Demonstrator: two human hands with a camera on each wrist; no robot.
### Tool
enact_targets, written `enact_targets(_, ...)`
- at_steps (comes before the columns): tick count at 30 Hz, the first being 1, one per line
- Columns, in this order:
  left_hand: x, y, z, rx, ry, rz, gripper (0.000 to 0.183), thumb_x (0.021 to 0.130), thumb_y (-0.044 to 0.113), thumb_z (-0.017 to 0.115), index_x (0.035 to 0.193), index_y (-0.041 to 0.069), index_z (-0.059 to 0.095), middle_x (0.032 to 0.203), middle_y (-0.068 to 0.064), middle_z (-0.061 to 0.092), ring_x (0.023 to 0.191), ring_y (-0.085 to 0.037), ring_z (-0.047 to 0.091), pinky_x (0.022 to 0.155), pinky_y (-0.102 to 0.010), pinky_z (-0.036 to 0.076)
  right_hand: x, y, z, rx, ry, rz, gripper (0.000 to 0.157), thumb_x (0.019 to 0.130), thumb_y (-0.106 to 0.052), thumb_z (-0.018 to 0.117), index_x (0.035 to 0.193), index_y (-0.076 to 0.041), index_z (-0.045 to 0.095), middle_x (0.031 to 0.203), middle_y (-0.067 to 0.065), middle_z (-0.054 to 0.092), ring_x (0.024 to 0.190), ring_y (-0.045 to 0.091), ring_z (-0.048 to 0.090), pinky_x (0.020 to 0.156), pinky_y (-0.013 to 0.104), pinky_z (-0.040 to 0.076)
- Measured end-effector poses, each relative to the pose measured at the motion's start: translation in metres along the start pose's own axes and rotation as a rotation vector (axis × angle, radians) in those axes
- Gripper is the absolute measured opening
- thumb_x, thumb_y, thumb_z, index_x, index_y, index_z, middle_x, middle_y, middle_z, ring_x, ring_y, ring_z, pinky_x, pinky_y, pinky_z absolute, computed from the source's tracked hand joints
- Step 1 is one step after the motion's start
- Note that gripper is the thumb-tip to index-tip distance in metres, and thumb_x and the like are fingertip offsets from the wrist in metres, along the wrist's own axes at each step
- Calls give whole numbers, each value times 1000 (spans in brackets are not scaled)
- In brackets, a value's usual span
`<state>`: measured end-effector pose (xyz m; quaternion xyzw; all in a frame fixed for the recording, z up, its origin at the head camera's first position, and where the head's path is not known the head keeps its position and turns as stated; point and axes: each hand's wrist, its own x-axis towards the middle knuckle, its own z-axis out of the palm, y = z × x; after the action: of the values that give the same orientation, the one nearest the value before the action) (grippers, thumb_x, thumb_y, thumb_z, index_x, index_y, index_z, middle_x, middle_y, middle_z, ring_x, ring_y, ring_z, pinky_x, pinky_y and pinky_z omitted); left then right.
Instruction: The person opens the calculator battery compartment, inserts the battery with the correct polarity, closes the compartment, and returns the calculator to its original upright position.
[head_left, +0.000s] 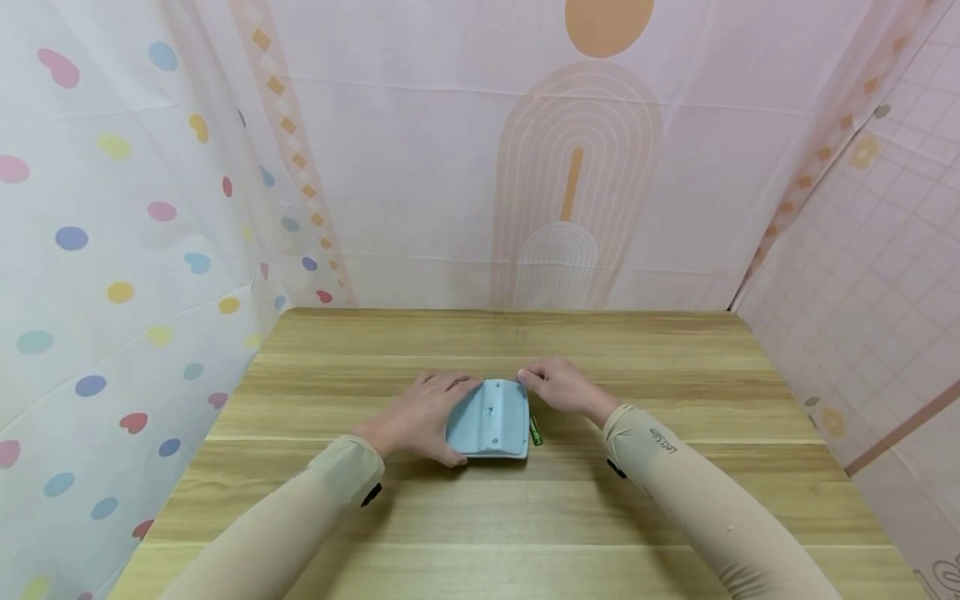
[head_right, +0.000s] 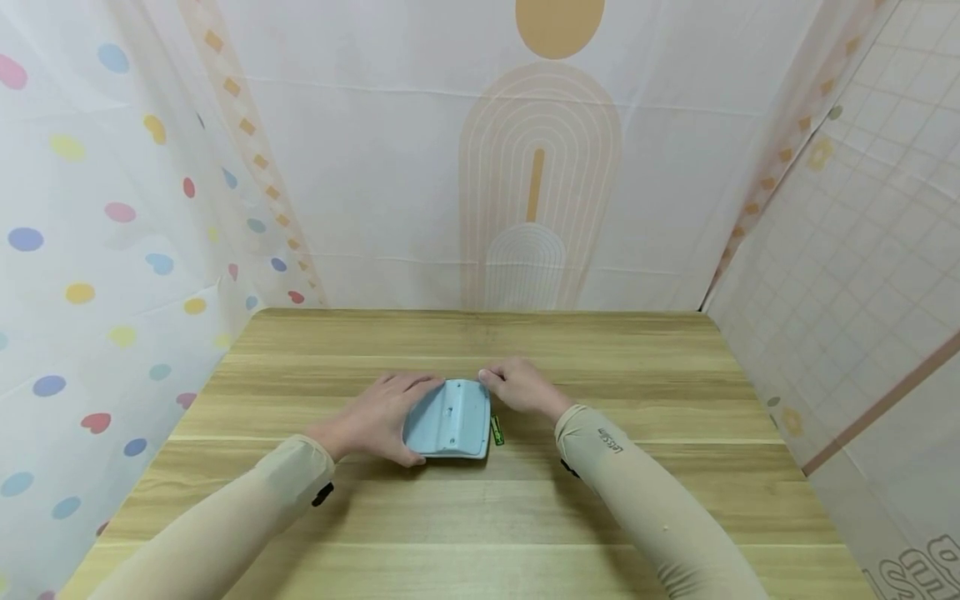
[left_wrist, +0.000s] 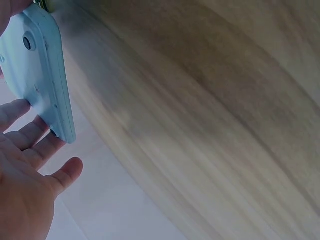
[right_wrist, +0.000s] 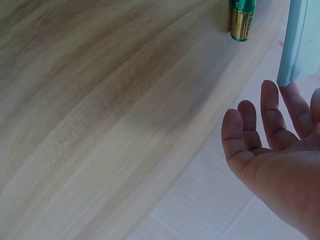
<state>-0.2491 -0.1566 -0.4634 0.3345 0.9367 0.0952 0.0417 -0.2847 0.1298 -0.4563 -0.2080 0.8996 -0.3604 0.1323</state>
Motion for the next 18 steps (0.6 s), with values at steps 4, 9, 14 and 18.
enact_targets(4,1,-2,4,-10,-12,2,124,69,60,93,167,11,34,166,-13,45,152,-33,45,127,-61,31,1,3,2,-17,-13,3,41,116,-33,46,131,-9,76,137,13,74,125,26,68,105,49,57)
enact_targets(9,0,-4,9,-35,-28,-12,123,71,61,91,168,13,33,166,-12,45,151,-32,46,127,-61,32,2,3,5,-16,-41,0,43,117,-34,44,134,-10,75,138,14,73,130,31,67,109,51,54)
enact_targets(14,0,-7,16,-54,-37,-19,122,70,62,91,167,14,35,165,-11,48,149,-31,47,127,-59,32,5,5,10,-30,-62,5,45,117,-35,43,136,-7,73,142,16,71,136,33,65,114,52,52)
enact_targets(18,2,-7,19,-64,-36,-19,121,70,62,90,167,13,36,164,-10,48,149,-31,47,127,-59,33,8,8,12,-39,-73,12,47,117,-36,41,138,-6,71,144,16,69,137,34,63,115,53,51)
